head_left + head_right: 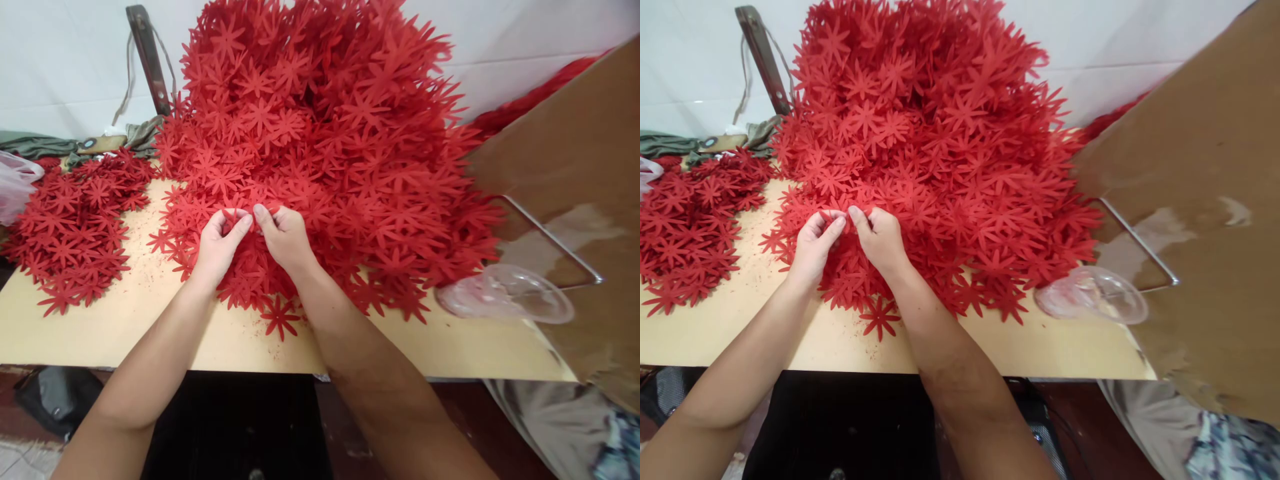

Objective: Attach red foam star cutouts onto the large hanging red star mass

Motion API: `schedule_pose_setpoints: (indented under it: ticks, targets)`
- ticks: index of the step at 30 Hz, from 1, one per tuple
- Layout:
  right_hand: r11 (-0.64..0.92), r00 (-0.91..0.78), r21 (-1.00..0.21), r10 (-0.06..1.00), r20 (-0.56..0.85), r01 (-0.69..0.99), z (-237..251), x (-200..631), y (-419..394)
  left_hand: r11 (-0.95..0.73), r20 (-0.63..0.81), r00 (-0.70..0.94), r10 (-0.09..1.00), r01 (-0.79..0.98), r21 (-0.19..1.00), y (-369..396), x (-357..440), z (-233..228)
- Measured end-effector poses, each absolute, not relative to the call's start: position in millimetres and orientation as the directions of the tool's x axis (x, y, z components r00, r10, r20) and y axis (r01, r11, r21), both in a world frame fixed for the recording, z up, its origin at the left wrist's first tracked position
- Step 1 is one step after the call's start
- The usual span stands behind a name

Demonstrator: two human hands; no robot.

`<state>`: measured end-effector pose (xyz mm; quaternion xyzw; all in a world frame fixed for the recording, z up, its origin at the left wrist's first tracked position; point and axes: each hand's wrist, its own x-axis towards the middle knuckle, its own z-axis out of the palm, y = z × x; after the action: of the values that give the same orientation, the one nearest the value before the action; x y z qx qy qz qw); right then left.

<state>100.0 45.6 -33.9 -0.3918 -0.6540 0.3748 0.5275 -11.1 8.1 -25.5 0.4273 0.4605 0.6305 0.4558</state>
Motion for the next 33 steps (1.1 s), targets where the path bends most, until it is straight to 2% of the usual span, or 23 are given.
schedule_pose_setpoints:
  ticks: [5, 10, 12, 14, 17, 19, 21, 24, 28, 30, 33]
  targets:
    - [0.349, -0.118, -0.937, 0.931, 0.345, 0.014, -26, 95, 38, -0.186, 0.147, -0.208, 0.967, -0.184, 0.965, 8, -11, -27]
    - [0.356, -0.073, -0.935, 0.932, 0.355, -0.007, -29, 99, 44, -0.172, 0.056, -0.366, 0.929, -0.292, 0.941, 14, -21, -26]
    - [0.401, 0.017, -0.914, 0.915, 0.403, 0.055, -35, 104, 52, -0.161, 0.011, -0.421, 0.907, -0.324, 0.932, 18, -26, -26]
    - [0.47, 0.101, -0.863, 0.864, 0.492, 0.186, -40, 109, 61, -0.145, -0.003, -0.42, 0.907, -0.32, 0.936, 20, -28, -27]
    - [0.544, 0.145, -0.725, 0.749, 0.646, 0.422, -41, 114, 63, -0.177, 0.078, -0.383, 0.92, -0.229, 0.957, 18, -24, -28]
    - [0.577, 0.086, -0.666, 0.722, 0.687, 0.473, -37, 113, 58, -0.225, 0.159, -0.36, 0.919, -0.147, 0.963, 16, -19, -29]
    - [0.602, 0.001, -0.668, 0.743, 0.67, 0.438, -34, 109, 51, -0.252, 0.21, -0.322, 0.923, -0.096, 0.963, 13, -15, -29]
    - [0.564, -0.073, -0.757, 0.815, 0.575, 0.329, -35, 103, 48, -0.264, 0.237, -0.262, 0.935, -0.072, 0.962, 12, -12, -29]
    - [0.451, -0.076, -0.89, 0.892, 0.446, 0.062, -37, 103, 54, -0.223, 0.194, -0.215, 0.957, -0.12, 0.968, 10, -13, -30]
    - [0.42, -0.108, -0.906, 0.9, 0.423, -0.053, -36, 104, 54, -0.194, 0.163, -0.196, 0.967, -0.154, 0.969, 10, -13, -31]
    - [0.382, -0.178, -0.915, 0.899, 0.4, -0.128, -33, 103, 51, -0.191, 0.155, -0.19, 0.969, -0.187, 0.964, 11, -14, -33]
